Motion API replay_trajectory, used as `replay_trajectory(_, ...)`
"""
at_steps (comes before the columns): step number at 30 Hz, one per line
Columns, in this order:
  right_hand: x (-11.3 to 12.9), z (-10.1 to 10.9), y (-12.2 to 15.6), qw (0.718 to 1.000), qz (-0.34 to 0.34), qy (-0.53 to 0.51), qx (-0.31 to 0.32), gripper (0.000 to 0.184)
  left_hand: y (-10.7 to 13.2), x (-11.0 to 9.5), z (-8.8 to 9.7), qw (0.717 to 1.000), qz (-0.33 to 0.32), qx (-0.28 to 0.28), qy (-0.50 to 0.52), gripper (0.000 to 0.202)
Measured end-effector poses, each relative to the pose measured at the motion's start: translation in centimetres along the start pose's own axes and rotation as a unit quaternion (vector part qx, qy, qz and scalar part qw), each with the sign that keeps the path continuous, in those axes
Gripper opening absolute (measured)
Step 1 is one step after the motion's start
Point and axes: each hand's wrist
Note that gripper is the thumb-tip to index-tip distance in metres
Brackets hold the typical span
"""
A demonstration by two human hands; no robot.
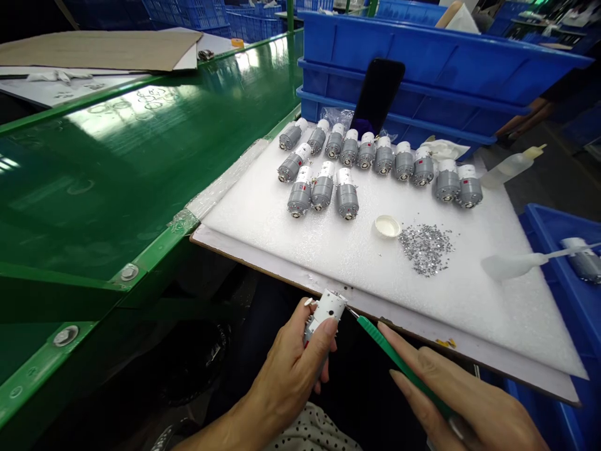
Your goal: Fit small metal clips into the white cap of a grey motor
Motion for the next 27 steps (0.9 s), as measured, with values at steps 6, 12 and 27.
replay_trajectory(6,-1.0,-0.7,0.2,0.982,0.135,0.114,0.066,0.068,-0.1,0.8,-0.5,0.997,-0.028,-0.038,-0.062,0.04)
replay_trajectory(12,-0.5,-1.0,-1.1,0.957,0.209,0.203,0.007,0.087,-0.2,0.3,-0.6,0.997,-0.013,-0.051,-0.047,0.044)
replay_trajectory(27,-1.4,0.1,-0.1,0.935,0.241,0.26,0.025,0.054,0.8,-0.7,-0.4,0.97,0.095,0.049,0.217,0.049)
Point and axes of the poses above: each hand's wrist, its own y-axis away from the middle knuckle, its own z-axis out of the back of the hand, x = y × z
